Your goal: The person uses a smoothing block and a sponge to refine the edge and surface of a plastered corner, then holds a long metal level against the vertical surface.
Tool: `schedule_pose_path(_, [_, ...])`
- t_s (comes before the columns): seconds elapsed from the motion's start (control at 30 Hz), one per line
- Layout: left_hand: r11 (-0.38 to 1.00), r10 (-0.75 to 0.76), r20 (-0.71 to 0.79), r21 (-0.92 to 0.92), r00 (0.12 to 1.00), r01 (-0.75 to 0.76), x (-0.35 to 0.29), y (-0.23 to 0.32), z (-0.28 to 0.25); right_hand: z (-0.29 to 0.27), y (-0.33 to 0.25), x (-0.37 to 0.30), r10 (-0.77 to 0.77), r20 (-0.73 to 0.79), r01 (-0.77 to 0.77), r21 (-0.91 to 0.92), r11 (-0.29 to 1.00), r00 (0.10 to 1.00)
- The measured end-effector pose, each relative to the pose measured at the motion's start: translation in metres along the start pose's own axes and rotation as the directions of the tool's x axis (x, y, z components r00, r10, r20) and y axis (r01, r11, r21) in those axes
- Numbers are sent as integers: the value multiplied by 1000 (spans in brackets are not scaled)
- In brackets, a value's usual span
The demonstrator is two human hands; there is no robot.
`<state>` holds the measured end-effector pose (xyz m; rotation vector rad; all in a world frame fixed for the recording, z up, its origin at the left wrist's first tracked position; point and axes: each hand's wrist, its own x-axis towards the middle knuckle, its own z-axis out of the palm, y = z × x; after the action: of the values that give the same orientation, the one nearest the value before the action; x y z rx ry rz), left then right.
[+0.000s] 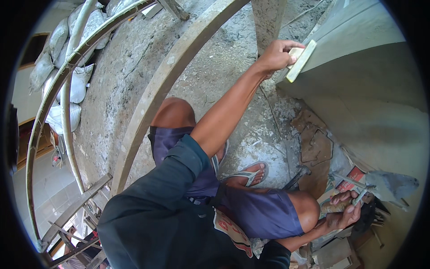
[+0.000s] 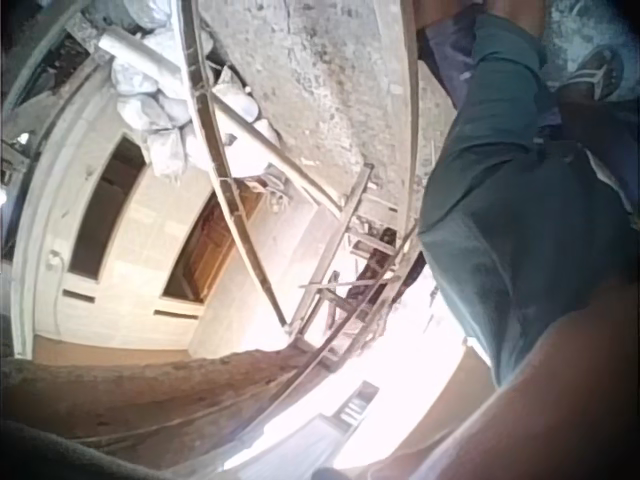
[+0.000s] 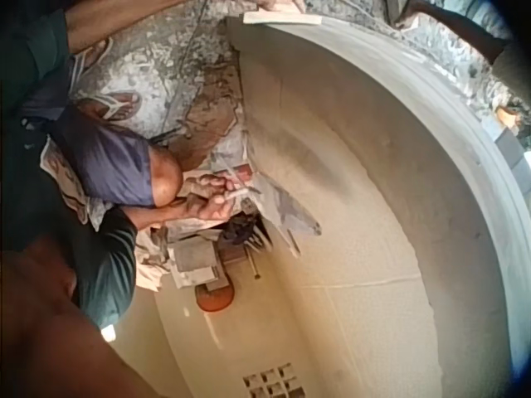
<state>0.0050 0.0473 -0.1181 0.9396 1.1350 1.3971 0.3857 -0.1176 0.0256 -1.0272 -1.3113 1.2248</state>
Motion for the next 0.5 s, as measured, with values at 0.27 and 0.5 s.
schedule_pose_path(0.27, [899, 428, -92, -54, 899, -434, -32, 136, 16, 18, 7, 15, -45, -13, 46, 30, 998, 999])
schedule_pose_path(0.5, [923, -39, -298, 356, 954, 149, -24, -49, -15, 20, 13, 2, -31, -91, 38, 82, 996, 995])
